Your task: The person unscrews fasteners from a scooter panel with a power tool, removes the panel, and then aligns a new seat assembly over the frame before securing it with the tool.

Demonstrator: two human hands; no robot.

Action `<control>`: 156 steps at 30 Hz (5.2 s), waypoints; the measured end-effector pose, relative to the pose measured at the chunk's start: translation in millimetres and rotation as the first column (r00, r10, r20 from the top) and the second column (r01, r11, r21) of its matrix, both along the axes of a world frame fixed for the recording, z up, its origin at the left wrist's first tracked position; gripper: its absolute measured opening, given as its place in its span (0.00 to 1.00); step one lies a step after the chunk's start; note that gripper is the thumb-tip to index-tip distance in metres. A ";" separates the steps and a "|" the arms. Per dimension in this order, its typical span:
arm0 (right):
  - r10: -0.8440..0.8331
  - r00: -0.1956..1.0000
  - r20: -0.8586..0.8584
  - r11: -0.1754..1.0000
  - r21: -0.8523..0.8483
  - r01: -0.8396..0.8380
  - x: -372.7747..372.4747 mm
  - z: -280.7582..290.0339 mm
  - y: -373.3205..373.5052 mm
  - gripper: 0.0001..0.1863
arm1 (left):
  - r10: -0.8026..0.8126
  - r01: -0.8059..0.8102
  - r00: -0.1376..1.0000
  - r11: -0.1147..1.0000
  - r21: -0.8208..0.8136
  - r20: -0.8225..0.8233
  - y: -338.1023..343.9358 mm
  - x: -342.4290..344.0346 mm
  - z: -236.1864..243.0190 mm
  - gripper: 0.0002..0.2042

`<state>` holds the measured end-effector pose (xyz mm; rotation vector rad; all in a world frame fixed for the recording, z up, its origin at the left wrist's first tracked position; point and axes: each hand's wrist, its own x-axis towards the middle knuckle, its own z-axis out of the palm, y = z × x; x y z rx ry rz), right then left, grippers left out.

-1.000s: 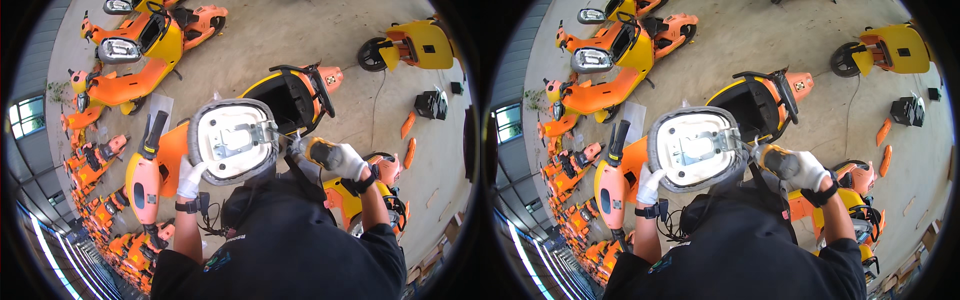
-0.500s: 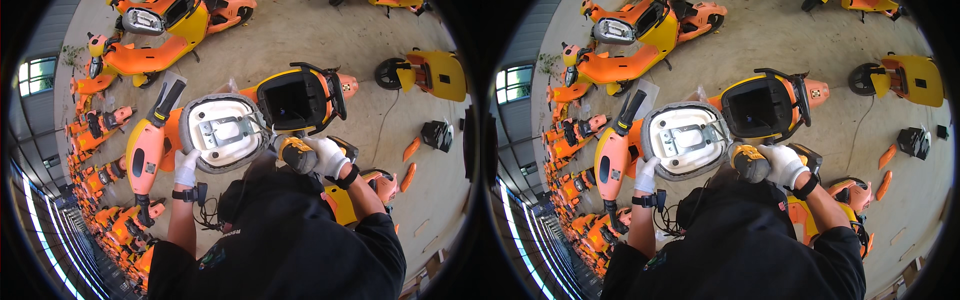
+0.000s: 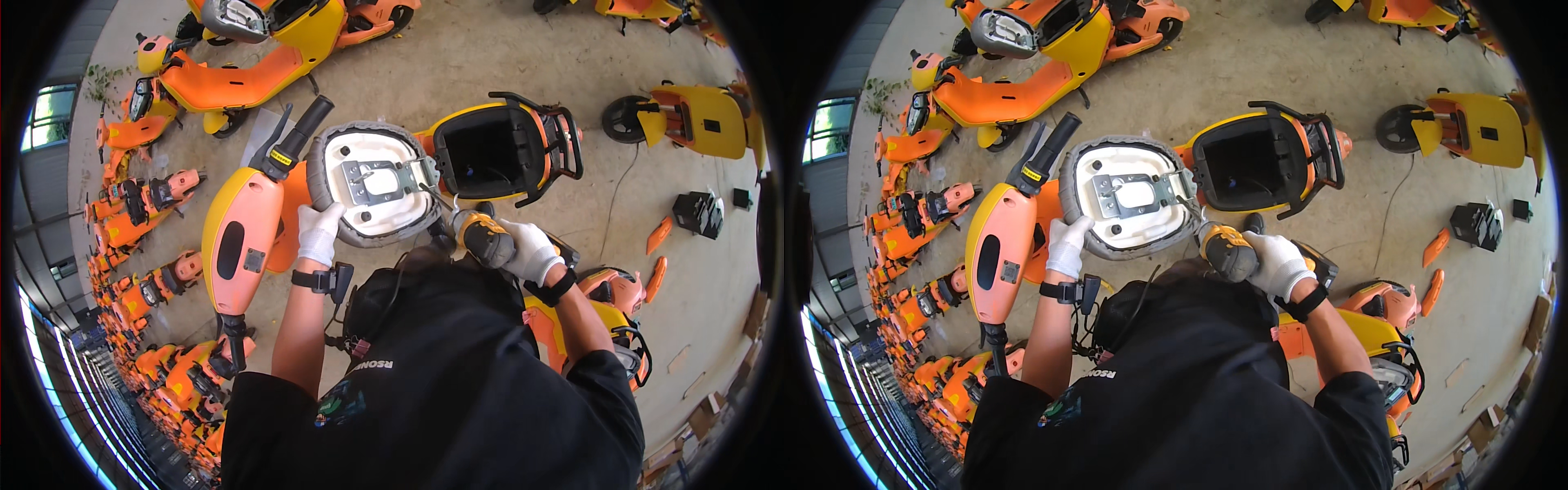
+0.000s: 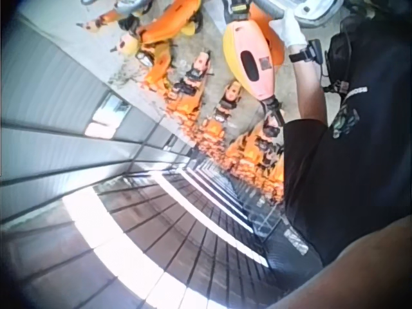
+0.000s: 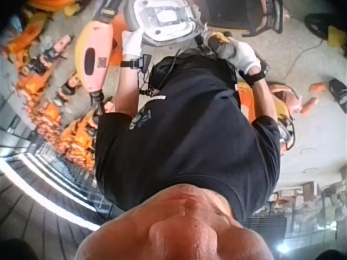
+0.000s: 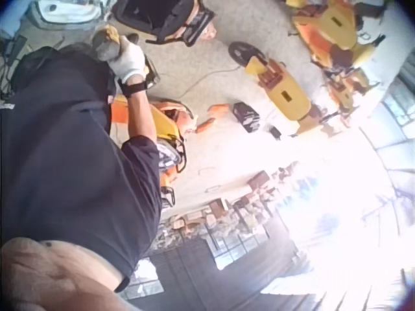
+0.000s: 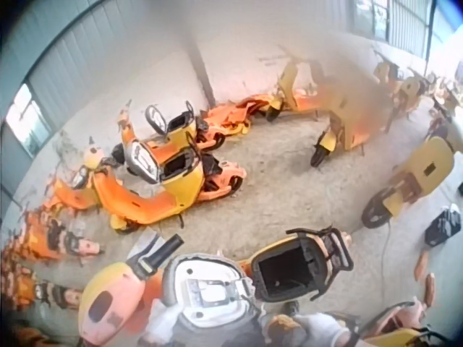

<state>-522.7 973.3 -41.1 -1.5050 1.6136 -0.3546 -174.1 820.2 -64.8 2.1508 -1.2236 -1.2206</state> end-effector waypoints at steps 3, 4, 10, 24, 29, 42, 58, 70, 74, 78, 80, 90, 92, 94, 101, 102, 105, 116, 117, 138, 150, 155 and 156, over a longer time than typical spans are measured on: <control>-0.034 0.999 -0.014 0.999 0.015 0.034 9.6 0.7 1.8 0.20 | 0.002 -0.002 1.000 1.000 -0.025 0.001 -6.8 -6.5 -2.2 0.25; -0.029 0.999 -0.017 0.999 0.017 0.029 11.4 -0.6 2.3 0.20 | -0.020 0.020 1.000 0.999 -0.031 -0.001 -9.0 -8.0 -3.6 0.25; -0.139 0.990 -0.002 0.988 -0.061 0.139 6.1 -19.8 5.1 0.23 | -0.072 0.065 0.996 0.986 -0.154 -0.045 -5.2 -44.7 -4.8 0.27; -0.080 0.996 0.043 0.996 0.042 0.078 -46.8 -51.9 4.7 0.19 | -0.219 0.291 0.886 0.949 -0.122 0.410 34.0 -122.1 34.8 0.35; 0.017 1.000 0.001 1.000 -0.018 -0.017 -60.8 -58.8 -6.3 0.19 | -0.163 0.199 0.912 0.978 -0.058 0.376 42.9 -113.5 40.0 0.35; -0.018 0.997 0.079 1.000 0.003 0.018 -61.2 -49.8 -17.7 0.19 | -0.296 0.301 0.867 0.952 0.053 0.401 48.3 -107.5 41.6 0.37; -0.138 0.988 0.066 0.990 0.042 0.135 -74.4 -61.6 -13.6 0.22 | -0.563 0.484 0.723 0.826 0.287 0.400 24.5 -59.1 40.3 0.43; -0.112 0.993 0.046 0.993 -0.027 0.114 -69.9 -50.6 -19.1 0.17 | -0.624 0.498 0.696 0.777 0.386 0.357 5.4 -48.6 67.8 0.39; -0.134 0.989 0.059 0.990 0.045 0.131 -71.9 -44.7 -15.8 0.18 | -0.556 0.555 0.816 0.830 0.055 0.158 8.4 -15.3 53.8 0.16; -0.131 0.983 0.130 0.988 -0.060 0.139 -88.0 -55.8 -0.8 0.17 | -0.395 0.458 0.856 0.879 0.135 -0.334 3.3 -53.5 94.5 0.07; -0.200 0.957 0.211 0.973 -0.071 0.219 -94.7 -49.9 2.0 0.18 | -0.333 0.492 0.773 0.852 0.179 -0.540 -1.4 -69.9 96.5 0.08; -0.286 0.891 0.353 0.956 0.048 0.288 -123.5 13.7 10.6 0.25 | -0.223 0.454 0.678 0.876 0.161 -0.700 -15.7 -99.4 73.3 0.06; -0.357 0.811 0.463 0.934 0.202 0.296 -132.1 20.1 16.3 0.24 | -0.212 0.439 0.678 0.885 0.156 -0.704 -13.8 -101.7 69.3 0.06; -0.354 0.776 0.522 0.935 0.167 0.313 -135.8 28.0 23.8 0.25 | -0.171 0.286 0.706 0.957 0.055 -0.687 -10.4 -104.0 63.3 0.05; -0.237 0.883 0.406 0.930 -0.170 0.327 -162.5 39.4 52.0 0.31 | 0.140 0.023 0.482 0.985 0.172 -0.865 -8.5 -100.6 59.4 0.06; -0.232 0.900 0.370 0.921 -0.212 0.325 -167.8 35.4 55.4 0.32 | 0.188 -0.013 0.483 0.978 0.208 -0.855 -8.4 -101.1 59.5 0.06; -0.188 0.958 0.214 0.939 -0.245 0.240 -176.8 36.3 62.8 0.33 | 0.197 -0.008 0.421 0.977 0.213 -0.885 -8.0 -97.1 50.6 0.07; -0.316 0.816 0.484 0.930 -0.011 0.367 -144.7 62.6 40.7 0.28 | 0.201 0.067 0.357 0.968 0.240 -0.912 -9.2 -95.2 49.0 0.06; -0.307 0.823 0.478 0.932 -0.023 0.361 -144.5 61.6 40.0 0.28 | 0.204 0.058 0.365 0.969 0.241 -0.908 -8.9 -95.0 47.3 0.06; -0.267 0.893 0.362 0.892 -0.259 0.371 -160.1 56.7 65.3 0.25 | 0.134 0.206 0.446 0.947 0.246 -0.885 -16.3 -100.1 28.8 0.07; -0.129 0.973 0.194 0.888 -0.414 0.200 -158.0 44.9 57.1 0.23 | 0.032 0.327 0.582 0.906 0.270 -0.812 -43.8 -112.5 45.1 0.07; -0.157 0.986 0.059 0.889 -0.425 0.167 -140.8 61.4 42.3 0.21 | -0.056 0.427 0.562 0.874 0.231 -0.825 -59.9 -111.1 38.0 0.09; -0.065 0.994 -0.084 0.891 -0.454 0.020 -141.5 64.3 40.5 0.24 | -0.055 0.429 0.560 0.873 0.233 -0.827 -62.7 -115.5 37.9 0.09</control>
